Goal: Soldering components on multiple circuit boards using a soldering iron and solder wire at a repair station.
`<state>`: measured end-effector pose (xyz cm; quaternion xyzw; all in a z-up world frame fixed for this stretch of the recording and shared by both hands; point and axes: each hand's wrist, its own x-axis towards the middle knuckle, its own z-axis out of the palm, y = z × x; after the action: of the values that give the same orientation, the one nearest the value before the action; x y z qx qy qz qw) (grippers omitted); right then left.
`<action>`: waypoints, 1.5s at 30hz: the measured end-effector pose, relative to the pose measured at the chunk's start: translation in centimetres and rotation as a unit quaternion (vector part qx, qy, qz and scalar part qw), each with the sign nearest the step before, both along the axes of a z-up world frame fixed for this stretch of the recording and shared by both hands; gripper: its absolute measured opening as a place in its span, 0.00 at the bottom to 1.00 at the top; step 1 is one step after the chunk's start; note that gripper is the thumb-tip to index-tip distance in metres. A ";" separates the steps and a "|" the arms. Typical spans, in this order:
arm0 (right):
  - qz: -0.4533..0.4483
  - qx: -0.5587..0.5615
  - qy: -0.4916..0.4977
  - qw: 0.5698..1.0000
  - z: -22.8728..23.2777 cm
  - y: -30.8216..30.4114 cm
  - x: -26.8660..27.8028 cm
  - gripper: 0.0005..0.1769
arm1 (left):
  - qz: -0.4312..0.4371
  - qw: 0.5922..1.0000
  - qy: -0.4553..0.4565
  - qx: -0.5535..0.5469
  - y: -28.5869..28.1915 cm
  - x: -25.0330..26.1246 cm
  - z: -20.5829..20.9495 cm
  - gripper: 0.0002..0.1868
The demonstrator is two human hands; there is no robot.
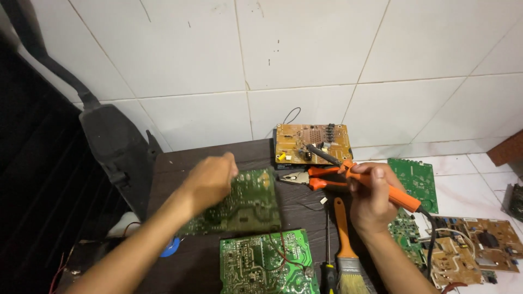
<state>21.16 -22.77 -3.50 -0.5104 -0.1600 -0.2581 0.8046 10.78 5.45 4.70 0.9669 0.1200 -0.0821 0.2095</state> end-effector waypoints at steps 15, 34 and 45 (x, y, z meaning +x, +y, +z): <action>0.056 -0.036 -0.011 0.998 0.3 -0.9 -0.6 0.16 | -0.057 0.993 0.103 -0.024 -11.6 -6.6 2.4 0.10; 0.040 -0.012 0.023 0.999 0.9 -0.9 -1.0 0.20 | -0.296 0.886 -0.354 0.038 -16.0 -8.9 -8.5 0.16; 0.034 -0.030 0.015 0.999 1.1 -0.8 -1.1 0.20 | -0.166 0.976 -0.044 -0.133 -19.2 -10.8 -6.2 0.09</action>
<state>20.07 -23.56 -2.44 -0.5327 -0.1732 -0.2179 0.7992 0.02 -13.71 -1.47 0.9397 -0.0629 -0.0884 0.3245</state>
